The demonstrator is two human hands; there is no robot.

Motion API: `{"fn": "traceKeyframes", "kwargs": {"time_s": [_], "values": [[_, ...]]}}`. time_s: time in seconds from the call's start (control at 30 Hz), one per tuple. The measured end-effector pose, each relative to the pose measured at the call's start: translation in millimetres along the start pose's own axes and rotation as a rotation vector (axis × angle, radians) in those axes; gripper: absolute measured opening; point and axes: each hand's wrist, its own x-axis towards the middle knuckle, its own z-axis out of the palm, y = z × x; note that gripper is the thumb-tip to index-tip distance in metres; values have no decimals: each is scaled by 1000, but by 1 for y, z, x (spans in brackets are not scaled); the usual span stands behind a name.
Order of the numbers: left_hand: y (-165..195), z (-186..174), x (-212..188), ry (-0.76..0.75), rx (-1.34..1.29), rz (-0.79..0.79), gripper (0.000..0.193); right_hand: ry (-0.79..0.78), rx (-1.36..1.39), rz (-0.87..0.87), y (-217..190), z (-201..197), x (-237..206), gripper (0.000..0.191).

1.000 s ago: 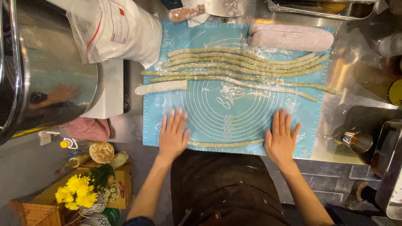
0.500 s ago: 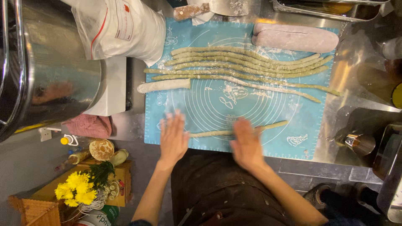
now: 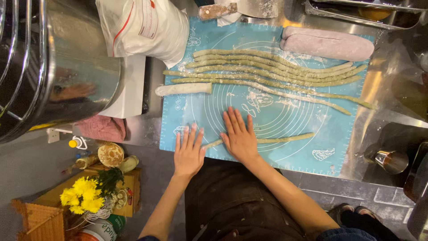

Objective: The person rolls a piece of dough on a blue silicone mat, elongating it into a thin rope. The person repeats this process with multiple pieces of dough, arranging the finished ropes on the mat.

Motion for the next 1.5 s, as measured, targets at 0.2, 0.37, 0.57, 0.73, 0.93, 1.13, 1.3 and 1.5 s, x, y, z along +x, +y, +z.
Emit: {"fn": "traceKeyframes", "kwargs": {"time_s": [0.2, 0.37, 0.57, 0.73, 0.93, 1.13, 1.3, 1.5], "values": [[-5, 10, 81, 41, -3, 53, 58, 0, -13, -3, -7, 1, 2, 69], [-39, 9, 65, 50, -52, 55, 56, -12, 41, -31, -33, 3, 1, 69], [-36, 10, 38, -68, 6, -20, 59, 5, 0, -133, -54, 16, 1, 64], [-65, 23, 114, 37, -6, 87, 63, -4, -39, -76, -55, 38, 11, 64], [-68, 13, 52, -36, -59, 102, 66, -15, -90, -71, -51, 39, 19, 64], [-48, 10, 50, -15, 6, 57, 66, 11, -68, -102, -40, 20, 11, 62], [-74, 9, 114, 71, 65, 29, 62, 4, -111, -73, -45, 20, 12, 60], [-106, -26, 72, 407, -188, -84, 47, 63, 76, -191, -71, 29, 45, 62]]}}
